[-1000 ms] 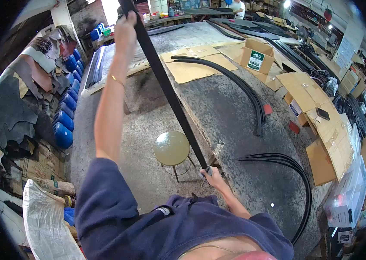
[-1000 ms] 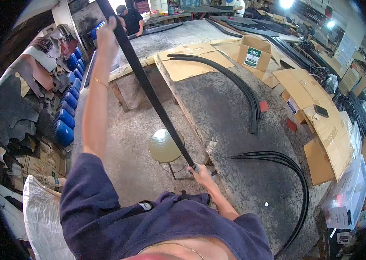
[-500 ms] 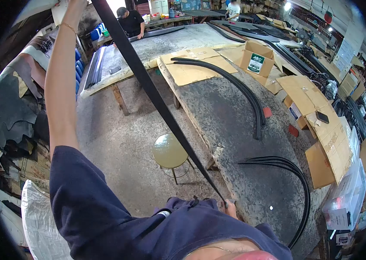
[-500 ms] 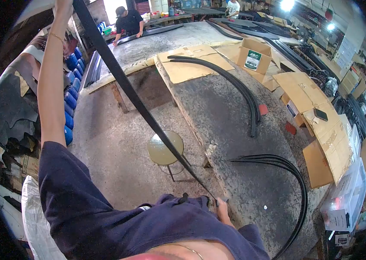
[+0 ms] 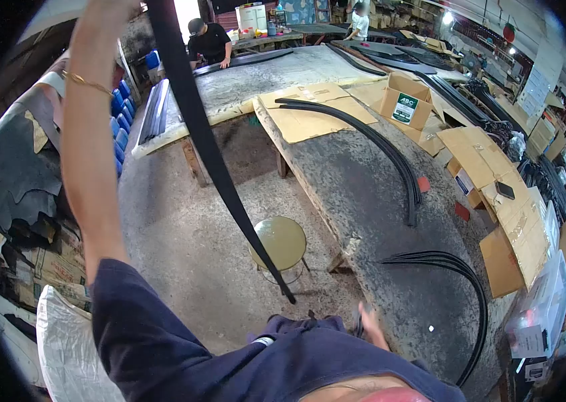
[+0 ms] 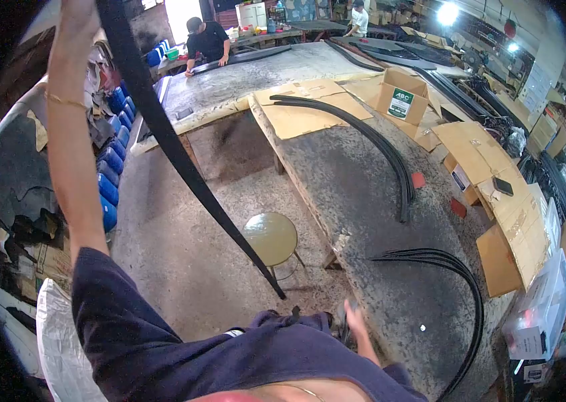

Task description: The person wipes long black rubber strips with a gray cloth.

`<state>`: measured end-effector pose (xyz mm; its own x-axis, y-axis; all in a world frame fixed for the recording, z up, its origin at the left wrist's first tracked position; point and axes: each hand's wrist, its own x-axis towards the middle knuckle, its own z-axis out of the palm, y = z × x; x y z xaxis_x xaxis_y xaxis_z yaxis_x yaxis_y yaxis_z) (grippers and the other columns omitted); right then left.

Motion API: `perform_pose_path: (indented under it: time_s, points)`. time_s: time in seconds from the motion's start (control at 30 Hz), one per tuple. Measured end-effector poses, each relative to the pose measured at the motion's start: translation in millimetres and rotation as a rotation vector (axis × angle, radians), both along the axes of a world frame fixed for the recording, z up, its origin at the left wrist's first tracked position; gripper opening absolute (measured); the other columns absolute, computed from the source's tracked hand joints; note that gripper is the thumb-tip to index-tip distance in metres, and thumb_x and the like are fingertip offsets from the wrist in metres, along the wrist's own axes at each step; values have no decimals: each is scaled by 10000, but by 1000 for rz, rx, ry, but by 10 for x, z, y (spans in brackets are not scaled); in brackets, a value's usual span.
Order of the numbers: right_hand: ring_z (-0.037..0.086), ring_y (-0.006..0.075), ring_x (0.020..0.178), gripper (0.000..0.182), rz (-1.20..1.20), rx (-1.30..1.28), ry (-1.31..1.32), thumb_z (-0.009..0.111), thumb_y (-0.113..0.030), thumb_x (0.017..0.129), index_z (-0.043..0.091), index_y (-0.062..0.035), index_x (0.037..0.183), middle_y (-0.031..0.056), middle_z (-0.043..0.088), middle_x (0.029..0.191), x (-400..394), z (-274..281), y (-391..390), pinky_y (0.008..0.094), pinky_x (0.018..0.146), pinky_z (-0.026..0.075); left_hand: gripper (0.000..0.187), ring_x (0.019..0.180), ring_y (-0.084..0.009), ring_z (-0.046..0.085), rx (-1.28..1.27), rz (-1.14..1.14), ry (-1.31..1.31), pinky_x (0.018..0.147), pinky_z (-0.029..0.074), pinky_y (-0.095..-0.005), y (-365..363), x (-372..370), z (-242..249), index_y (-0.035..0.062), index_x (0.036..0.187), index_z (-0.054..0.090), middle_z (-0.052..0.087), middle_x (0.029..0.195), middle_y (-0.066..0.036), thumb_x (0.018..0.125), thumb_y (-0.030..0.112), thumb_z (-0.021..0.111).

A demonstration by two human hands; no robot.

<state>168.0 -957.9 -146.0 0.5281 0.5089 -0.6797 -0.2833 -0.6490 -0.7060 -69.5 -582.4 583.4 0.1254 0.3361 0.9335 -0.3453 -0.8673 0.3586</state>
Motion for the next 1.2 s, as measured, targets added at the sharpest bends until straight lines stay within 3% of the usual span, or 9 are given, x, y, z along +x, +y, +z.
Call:
perform_pose_path:
  time_s: [0.07,0.2,0.27,0.43,0.5,0.9,1.07,1.1,1.2]
  points:
    - [410,238,1210,740,246,219,-254,506,-535,848,364,24,1311,185,427,1315,63,1197,869,350,991,316,257,373,-85,397,-138,-264,53,346,356,-219,-320,233,-278,66,939,457,427,546,14,943,319,418]
    - [363,181,1188,680,211,814,-249,434,-521,893,334,0,1319,97,459,1236,2,2905,2263,311,1011,273,306,356,-76,356,-176,-500,350,317,321,-199,-656,496,-636,39,894,418,391,526,16,969,325,338]
    - [499,247,1120,697,338,1196,-38,380,-553,884,323,-1,1305,133,449,1274,-229,3719,2671,372,911,432,312,344,-78,342,-191,-470,405,312,316,-198,-685,639,-780,36,880,413,398,533,6,976,315,314]
    - [558,163,590,683,894,1575,340,338,-675,821,501,-23,945,54,511,630,-1079,4583,3048,334,625,457,295,345,-74,343,-306,-523,359,313,303,-213,-414,854,-1010,55,851,420,396,544,-7,973,312,343]
    - [394,97,451,587,838,1547,571,417,-641,818,450,-55,803,-7,377,558,-1227,4422,3015,281,548,380,270,347,-73,337,-288,-505,360,317,301,-219,-247,730,-1050,68,861,420,396,551,-2,972,303,348]
    - [429,99,581,300,473,726,-495,645,-279,824,572,8,779,72,498,590,-1571,1387,2150,310,530,406,284,329,-101,330,-310,-209,-50,315,328,-260,743,-280,-699,100,842,441,358,504,5,952,357,388]
    - [511,129,574,418,433,311,-608,663,-389,784,581,16,719,69,540,575,-1547,-180,972,348,530,413,297,331,-111,353,-394,-169,-97,319,344,-287,1202,-556,-462,128,780,416,364,504,8,940,379,410]
    - [621,304,623,479,400,118,-588,621,-469,785,622,9,749,193,591,624,-1599,-128,734,412,567,437,300,329,-113,353,-326,-161,-172,320,345,-289,1296,-544,-419,127,783,421,370,508,7,938,384,411]
    - [641,271,797,501,208,155,-368,655,-504,743,640,-19,869,197,644,809,-1454,-1339,-171,390,629,468,290,328,-116,352,-257,-202,-206,321,347,-289,1491,-570,-283,122,812,435,379,519,4,934,385,419]
